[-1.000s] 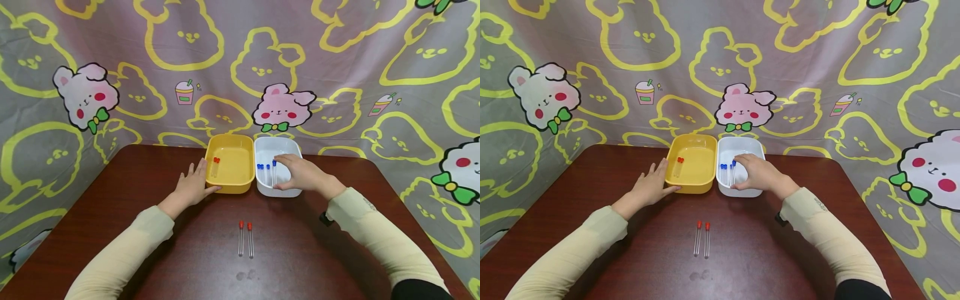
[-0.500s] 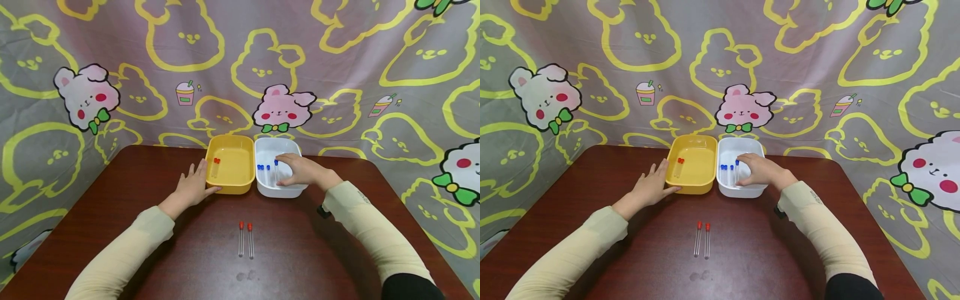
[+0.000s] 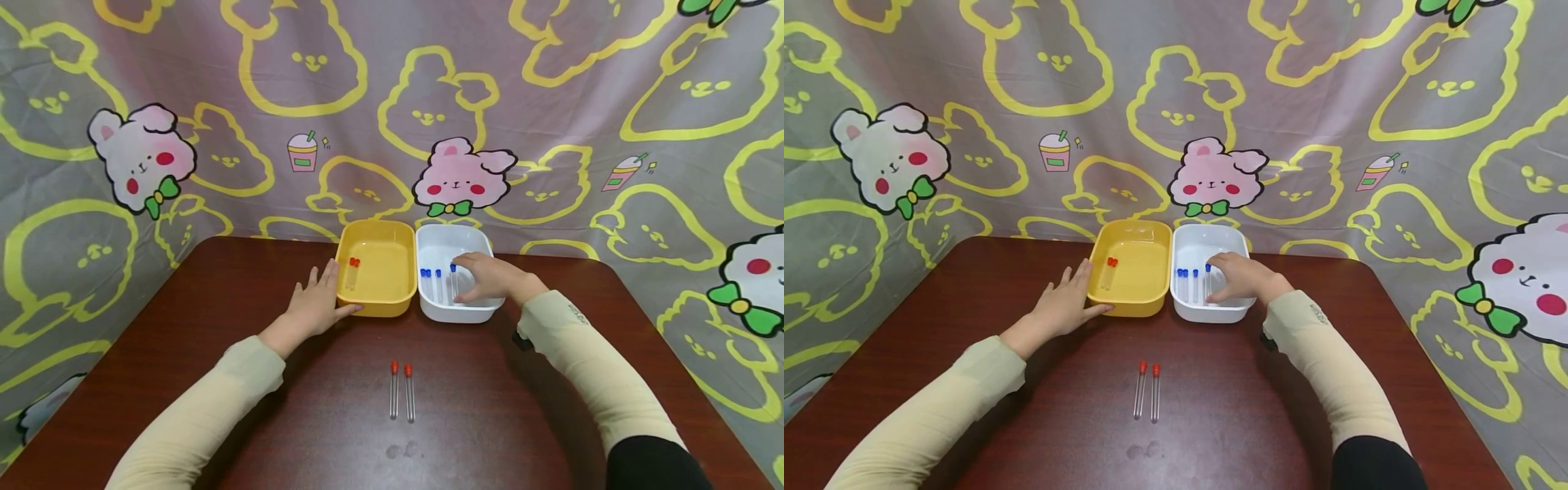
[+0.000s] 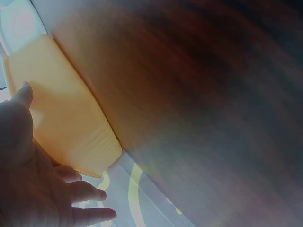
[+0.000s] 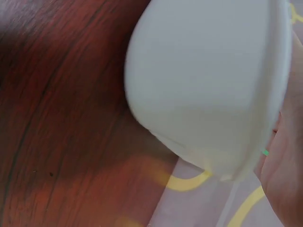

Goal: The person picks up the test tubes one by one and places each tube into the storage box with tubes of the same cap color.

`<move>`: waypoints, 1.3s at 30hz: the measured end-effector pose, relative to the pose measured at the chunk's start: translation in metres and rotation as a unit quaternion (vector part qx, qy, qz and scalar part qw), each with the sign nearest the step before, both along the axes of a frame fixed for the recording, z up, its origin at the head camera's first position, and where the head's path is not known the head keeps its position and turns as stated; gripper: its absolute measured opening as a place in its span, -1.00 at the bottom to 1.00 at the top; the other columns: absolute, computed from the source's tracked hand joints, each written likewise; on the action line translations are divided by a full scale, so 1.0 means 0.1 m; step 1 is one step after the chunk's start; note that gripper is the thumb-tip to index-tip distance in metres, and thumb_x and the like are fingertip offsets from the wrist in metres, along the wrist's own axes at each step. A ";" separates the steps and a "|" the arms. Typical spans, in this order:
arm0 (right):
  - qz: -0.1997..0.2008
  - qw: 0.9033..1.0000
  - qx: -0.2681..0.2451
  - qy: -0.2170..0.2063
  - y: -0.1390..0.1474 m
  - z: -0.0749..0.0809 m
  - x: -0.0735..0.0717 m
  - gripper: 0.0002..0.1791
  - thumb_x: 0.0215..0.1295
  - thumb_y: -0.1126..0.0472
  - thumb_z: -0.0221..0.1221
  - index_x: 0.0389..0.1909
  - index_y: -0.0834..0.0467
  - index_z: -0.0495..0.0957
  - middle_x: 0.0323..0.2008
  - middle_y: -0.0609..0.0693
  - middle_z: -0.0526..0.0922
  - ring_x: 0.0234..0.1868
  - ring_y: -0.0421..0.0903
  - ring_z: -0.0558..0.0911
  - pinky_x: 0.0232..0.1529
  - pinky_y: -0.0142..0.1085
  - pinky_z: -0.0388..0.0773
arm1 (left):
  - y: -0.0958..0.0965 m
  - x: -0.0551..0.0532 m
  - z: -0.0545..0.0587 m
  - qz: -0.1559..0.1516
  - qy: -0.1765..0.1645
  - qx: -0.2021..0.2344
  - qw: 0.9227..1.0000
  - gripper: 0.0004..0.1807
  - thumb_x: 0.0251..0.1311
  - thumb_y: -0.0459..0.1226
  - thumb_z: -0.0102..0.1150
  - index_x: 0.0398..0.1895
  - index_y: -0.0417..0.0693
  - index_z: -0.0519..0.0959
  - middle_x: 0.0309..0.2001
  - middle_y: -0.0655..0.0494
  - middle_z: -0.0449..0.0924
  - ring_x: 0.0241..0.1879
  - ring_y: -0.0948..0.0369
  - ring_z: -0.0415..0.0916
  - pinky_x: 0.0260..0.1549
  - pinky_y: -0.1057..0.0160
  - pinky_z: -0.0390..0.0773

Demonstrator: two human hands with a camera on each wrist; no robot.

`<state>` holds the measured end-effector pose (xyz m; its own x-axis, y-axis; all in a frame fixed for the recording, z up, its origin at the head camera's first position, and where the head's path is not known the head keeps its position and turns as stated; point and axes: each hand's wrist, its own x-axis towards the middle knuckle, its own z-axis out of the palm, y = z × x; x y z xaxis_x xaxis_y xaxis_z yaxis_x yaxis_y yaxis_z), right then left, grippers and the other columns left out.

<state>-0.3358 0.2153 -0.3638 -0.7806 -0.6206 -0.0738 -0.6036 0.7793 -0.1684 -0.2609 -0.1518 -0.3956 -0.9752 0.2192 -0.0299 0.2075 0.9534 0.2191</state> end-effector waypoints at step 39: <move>-0.012 0.997 0.062 -0.037 -0.13 -0.20 -0.27 -0.02 0.19 -0.17 0.43 0.44 0.37 0.35 0.41 0.31 0.39 0.45 0.25 0.32 0.47 0.05 0.17 | 0.00 0.04 0.01 0.002 -0.004 0.005 1.000 0.21 0.34 0.31 0.11 0.65 -0.26 -0.25 0.65 -0.17 -0.28 0.56 -0.27 -0.19 0.39 -0.37 0.03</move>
